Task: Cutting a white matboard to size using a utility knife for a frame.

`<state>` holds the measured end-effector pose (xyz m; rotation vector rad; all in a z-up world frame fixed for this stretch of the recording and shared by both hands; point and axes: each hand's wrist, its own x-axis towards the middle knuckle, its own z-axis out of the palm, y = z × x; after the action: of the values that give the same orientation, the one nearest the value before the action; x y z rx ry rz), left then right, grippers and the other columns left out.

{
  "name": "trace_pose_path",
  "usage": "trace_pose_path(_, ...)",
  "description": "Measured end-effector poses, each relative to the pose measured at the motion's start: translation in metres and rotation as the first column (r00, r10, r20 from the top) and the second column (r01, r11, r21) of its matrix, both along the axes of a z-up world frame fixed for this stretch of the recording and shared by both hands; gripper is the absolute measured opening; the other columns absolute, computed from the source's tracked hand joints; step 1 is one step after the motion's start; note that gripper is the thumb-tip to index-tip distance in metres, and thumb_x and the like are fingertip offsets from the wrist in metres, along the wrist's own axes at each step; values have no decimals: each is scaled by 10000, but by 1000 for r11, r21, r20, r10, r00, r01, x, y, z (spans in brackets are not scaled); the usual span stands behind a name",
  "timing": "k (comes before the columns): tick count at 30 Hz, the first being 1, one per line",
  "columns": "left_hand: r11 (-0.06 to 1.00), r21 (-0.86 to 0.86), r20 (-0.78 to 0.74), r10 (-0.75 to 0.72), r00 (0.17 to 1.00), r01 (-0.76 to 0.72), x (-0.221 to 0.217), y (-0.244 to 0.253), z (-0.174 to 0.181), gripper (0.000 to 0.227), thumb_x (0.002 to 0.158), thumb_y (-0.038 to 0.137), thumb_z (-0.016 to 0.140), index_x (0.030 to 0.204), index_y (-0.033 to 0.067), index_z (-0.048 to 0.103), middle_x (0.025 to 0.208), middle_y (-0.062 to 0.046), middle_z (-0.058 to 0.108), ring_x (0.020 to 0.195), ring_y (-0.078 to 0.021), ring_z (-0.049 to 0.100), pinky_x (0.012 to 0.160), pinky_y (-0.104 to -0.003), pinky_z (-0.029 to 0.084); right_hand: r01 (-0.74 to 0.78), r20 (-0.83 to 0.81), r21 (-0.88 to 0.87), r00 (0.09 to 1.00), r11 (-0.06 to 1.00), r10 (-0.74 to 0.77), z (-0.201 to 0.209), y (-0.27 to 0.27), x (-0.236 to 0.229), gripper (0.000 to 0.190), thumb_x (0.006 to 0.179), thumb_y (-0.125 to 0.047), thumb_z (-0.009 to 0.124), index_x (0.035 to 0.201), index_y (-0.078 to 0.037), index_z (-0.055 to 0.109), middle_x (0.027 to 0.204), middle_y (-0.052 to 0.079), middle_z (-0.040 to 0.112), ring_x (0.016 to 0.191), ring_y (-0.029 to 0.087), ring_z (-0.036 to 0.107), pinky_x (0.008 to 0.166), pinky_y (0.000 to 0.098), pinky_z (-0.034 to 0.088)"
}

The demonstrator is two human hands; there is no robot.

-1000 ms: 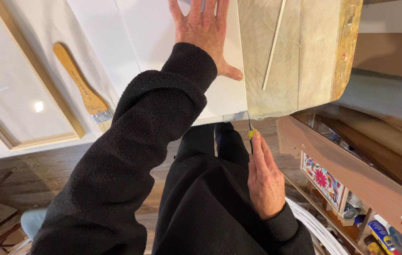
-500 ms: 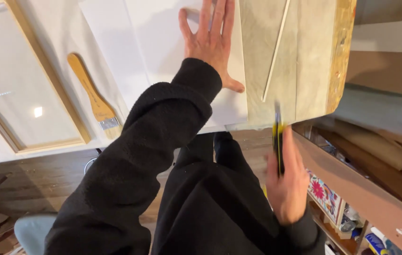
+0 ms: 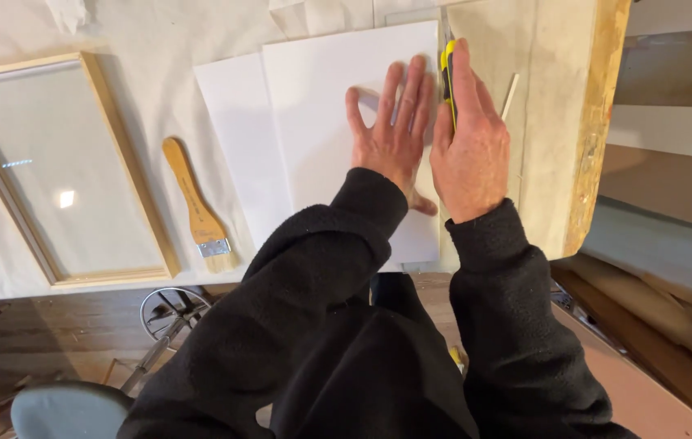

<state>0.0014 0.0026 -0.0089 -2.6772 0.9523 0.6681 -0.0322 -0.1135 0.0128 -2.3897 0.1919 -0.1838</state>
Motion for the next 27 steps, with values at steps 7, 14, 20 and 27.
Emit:
trace_pose_path(7, 999, 29, -13, -18, 1000, 19, 0, -1, 6, 1797, 306, 990, 708, 1682, 42, 47, 1723, -198, -69, 1586, -385, -60, 1100, -833, 94, 36, -67, 22, 997, 999, -35, 2, 6, -1, 609, 1074, 15, 563, 1628, -86, 332, 1476, 209, 604, 1226, 356, 708, 988, 409, 617)
trace_pose_path(14, 1000, 7, -12, 2, 1000, -2, 0, -2, 6, 1781, 314, 985, 711, 1684, 57, 51, 1726, -188, -63, 1591, -381, -49, 1113, -832, 100, 47, -70, 28, 997, 998, -45, 3, 10, -4, 598, 1074, -3, 552, 1624, -104, 339, 1509, 203, 576, 1249, 370, 693, 992, 423, 614)
trace_pose_path(20, 1000, 6, -10, -11, 1000, 11, 1, -2, 5, 1784, 314, 988, 712, 1681, 55, 47, 1722, -193, -65, 1589, -385, -47, 1111, -837, 114, 63, -120, 30, 991, 998, -59, 0, 10, -7, 567, 1094, -35, 531, 1620, -112, 335, 1529, 202, 554, 1237, 377, 690, 973, 424, 614)
trace_pose_path(27, 1000, 15, -22, -7, 1000, 7, 2, -2, 8, 1769, 336, 970, 731, 1681, 49, 42, 1721, -198, -70, 1589, -387, -46, 1112, -837, 128, 41, -114, 23, 993, 999, -38, 1, 9, -10, 571, 1104, -32, 517, 1633, -106, 315, 1537, 198, 548, 1263, 383, 679, 996, 430, 611)
